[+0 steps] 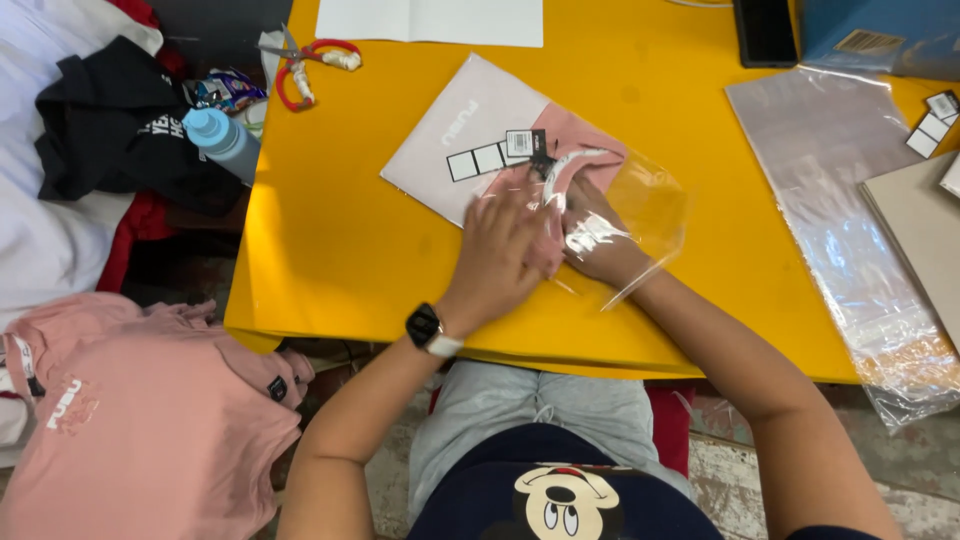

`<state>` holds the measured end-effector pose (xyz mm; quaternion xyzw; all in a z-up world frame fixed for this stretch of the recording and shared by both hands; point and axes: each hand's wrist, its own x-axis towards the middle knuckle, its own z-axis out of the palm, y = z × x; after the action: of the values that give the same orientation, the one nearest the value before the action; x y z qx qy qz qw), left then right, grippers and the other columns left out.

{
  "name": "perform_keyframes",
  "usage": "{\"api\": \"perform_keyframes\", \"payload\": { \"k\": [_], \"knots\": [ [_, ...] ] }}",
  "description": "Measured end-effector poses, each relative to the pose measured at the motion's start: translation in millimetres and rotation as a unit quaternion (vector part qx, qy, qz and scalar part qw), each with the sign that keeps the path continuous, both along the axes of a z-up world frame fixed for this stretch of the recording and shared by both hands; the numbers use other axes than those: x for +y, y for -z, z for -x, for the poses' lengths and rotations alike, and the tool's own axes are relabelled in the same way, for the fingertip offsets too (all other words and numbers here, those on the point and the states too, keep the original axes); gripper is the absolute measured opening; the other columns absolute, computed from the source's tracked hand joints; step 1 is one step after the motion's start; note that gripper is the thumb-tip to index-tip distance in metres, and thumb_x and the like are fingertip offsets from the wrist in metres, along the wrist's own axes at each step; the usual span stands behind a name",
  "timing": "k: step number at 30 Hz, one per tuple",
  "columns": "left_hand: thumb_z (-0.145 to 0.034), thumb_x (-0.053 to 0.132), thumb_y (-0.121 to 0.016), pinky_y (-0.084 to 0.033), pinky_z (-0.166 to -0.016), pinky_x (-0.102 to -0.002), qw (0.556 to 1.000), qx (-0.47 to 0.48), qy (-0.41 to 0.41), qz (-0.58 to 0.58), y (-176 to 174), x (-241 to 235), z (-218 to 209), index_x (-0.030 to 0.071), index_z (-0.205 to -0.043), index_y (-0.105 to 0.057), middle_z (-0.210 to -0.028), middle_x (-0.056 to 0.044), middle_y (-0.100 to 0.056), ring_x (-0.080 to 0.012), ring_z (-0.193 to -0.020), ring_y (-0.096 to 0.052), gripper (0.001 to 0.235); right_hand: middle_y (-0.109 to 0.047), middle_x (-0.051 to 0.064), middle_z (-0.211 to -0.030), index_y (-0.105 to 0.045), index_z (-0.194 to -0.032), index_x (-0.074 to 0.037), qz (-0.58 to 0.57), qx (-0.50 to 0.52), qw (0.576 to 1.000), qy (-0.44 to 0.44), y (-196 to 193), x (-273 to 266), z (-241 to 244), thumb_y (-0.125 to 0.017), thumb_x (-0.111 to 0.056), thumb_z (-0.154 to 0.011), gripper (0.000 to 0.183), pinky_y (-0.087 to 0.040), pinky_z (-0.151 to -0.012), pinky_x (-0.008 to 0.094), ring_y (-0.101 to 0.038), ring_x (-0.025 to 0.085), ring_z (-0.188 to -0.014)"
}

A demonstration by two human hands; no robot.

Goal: Folding a pink t-shirt using a cardboard template and placing it into a plastic packaging bag.

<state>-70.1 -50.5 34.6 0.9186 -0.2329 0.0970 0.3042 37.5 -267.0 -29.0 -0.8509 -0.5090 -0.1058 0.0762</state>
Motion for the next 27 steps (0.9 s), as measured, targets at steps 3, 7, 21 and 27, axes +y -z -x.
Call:
{"api": "perform_keyframes", "payload": {
  "k": [3,7,21,27],
  "knots": [
    [-0.104,0.053,-0.049,-0.030,-0.115,-0.066,0.999,-0.044,-0.008,0.011,3,-24,-2,0.016,-0.155,-0.040,-0.156,-0.020,-0.041,-0.0417,-0.148,-0.037,0.064,-0.057,0.012,-0.127,-0.063,-0.114,-0.009,-0.019,0.019,1.000,0.004,6,-1,12,-0.054,-0.039,-0.098,0.035,-0.039,-0.108,0.053,-0.054,0.035,-0.129],
    [-0.103,0.052,-0.049,-0.025,-0.117,-0.071,0.995,0.100,-0.015,-0.005,11,-48,-44,0.010,-0.157,-0.037,-0.161,-0.020,-0.039,-0.0429,-0.154,-0.028,0.070,-0.057,0.013,-0.130,-0.065,-0.114,-0.009,-0.049,0.029,0.998,0.011,8,-1,26,-0.057,-0.039,-0.097,0.036,-0.042,-0.104,0.053,-0.055,0.038,-0.128],
    [-0.093,0.017,-0.053,-0.053,-0.078,-0.041,0.955,-0.038,0.288,0.064,30,-88,145,0.007,-0.100,-0.065,-0.094,-0.010,-0.064,-0.0287,-0.088,-0.064,0.017,-0.053,0.021,-0.145,-0.060,-0.127,-0.010,-0.091,0.106,0.987,0.074,-40,21,104,-0.058,-0.040,-0.097,0.042,-0.049,-0.091,0.057,-0.055,0.047,-0.127],
    [-0.086,-0.003,-0.052,-0.049,-0.073,-0.046,0.984,0.032,0.165,0.058,52,-77,157,-0.002,-0.099,-0.061,-0.097,-0.019,-0.058,-0.0367,-0.088,-0.057,0.016,-0.047,0.010,-0.160,-0.036,-0.161,-0.018,-0.009,0.097,0.988,0.116,-31,37,132,-0.048,-0.046,-0.103,0.065,-0.039,-0.099,0.053,-0.048,0.034,-0.137]
  ]
}}
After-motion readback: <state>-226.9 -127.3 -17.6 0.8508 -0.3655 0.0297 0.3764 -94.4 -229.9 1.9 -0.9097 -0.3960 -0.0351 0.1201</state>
